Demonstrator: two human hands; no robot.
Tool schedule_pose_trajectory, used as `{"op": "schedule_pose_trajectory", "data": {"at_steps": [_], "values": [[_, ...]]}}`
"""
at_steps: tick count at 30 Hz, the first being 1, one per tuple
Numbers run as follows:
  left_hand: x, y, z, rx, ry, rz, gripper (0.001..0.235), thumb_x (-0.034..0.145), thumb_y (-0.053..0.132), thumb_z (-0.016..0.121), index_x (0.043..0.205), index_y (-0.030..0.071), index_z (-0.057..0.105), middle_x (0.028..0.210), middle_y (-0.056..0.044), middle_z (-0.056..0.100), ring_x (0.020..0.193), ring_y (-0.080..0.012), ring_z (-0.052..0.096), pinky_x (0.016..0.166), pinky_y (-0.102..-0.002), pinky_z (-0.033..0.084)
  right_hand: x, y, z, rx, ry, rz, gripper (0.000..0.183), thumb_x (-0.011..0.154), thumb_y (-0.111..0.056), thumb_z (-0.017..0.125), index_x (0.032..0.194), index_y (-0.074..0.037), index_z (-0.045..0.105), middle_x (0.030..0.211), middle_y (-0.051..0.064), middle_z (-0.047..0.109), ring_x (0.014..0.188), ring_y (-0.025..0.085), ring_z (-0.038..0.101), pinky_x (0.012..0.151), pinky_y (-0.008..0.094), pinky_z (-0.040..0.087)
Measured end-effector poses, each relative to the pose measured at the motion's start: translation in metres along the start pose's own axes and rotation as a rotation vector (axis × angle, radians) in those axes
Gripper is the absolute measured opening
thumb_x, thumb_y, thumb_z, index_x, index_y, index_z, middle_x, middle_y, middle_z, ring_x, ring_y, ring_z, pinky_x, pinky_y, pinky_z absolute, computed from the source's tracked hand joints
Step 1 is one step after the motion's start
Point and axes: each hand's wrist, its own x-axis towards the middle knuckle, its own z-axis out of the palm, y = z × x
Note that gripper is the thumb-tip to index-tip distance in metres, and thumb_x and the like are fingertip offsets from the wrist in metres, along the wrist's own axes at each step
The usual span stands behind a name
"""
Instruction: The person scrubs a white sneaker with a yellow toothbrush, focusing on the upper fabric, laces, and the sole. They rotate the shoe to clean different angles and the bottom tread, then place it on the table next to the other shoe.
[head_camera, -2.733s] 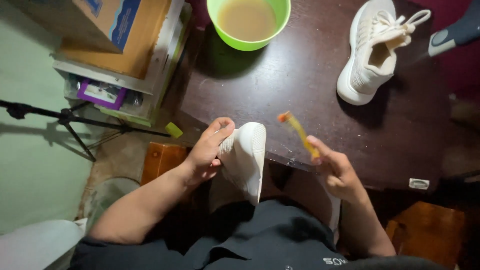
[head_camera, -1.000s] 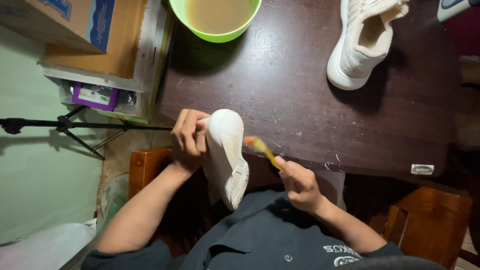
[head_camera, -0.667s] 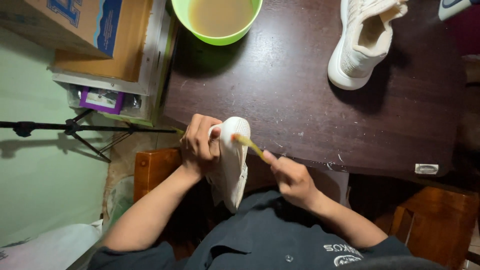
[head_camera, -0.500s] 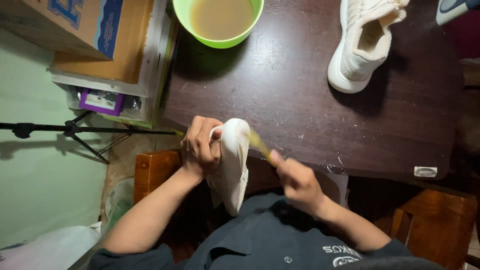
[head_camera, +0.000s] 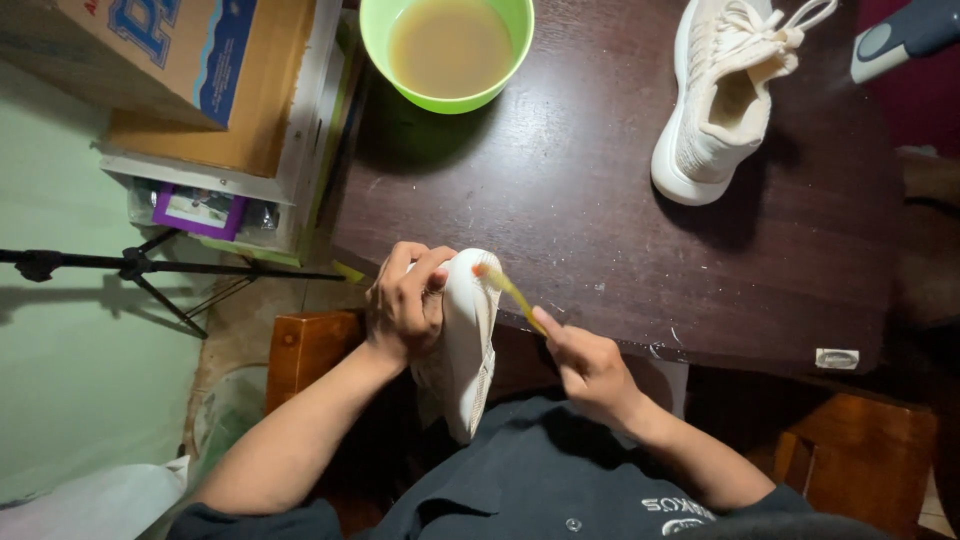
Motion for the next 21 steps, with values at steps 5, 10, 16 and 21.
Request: {"op": "schedule_pose_trajectory", "data": {"at_steps": [5, 10, 16, 21], "values": [[0.001, 0.001, -0.001, 0.001, -0.016, 0.003, 0.061, 0.105, 0.064, 0.022, 0.115, 0.027, 0.07, 0.094, -0.004, 0.058, 0.092, -0.0328, 0.069, 0.079, -0.05, 0.059, -0.014, 0.008, 0.006, -0.01, 0.027, 0.026, 0.064, 0.077, 0.011, 0.057, 0.137, -0.01, 0.069, 0.069, 0.009, 0.064, 0.058, 0.028, 0.064, 0.063, 0.033, 0.057], [0.001, -0.002, 0.002, 0.004, -0.006, 0.019, 0.059, 0.106, 0.062, 0.023, 0.115, 0.026, 0.069, 0.094, -0.004, 0.057, 0.092, -0.0344, 0.069, 0.079, -0.051, 0.059, -0.009, 0.016, 0.009, -0.003, 0.042, 0.038, 0.065, 0.08, 0.011, 0.054, 0.14, -0.012, 0.065, 0.07, 0.013, 0.066, 0.058, 0.028, 0.065, 0.061, 0.037, 0.056], [-0.001, -0.003, 0.004, 0.04, 0.013, 0.043, 0.061, 0.105, 0.065, 0.022, 0.114, 0.026, 0.069, 0.093, -0.003, 0.056, 0.091, -0.0324, 0.069, 0.079, -0.049, 0.059, 0.002, 0.015, 0.009, -0.063, 0.023, 0.051, 0.063, 0.081, 0.01, 0.055, 0.139, -0.012, 0.065, 0.072, 0.013, 0.069, 0.06, 0.032, 0.067, 0.061, 0.04, 0.055], [0.0, 0.002, 0.0, 0.056, 0.043, 0.063, 0.068, 0.103, 0.069, 0.018, 0.111, 0.024, 0.069, 0.09, -0.003, 0.055, 0.087, -0.0321, 0.07, 0.076, -0.047, 0.06, -0.009, 0.022, 0.012, -0.027, 0.003, 0.007, 0.058, 0.083, 0.007, 0.058, 0.137, -0.013, 0.067, 0.068, 0.007, 0.066, 0.055, 0.026, 0.063, 0.059, 0.029, 0.055]]}}
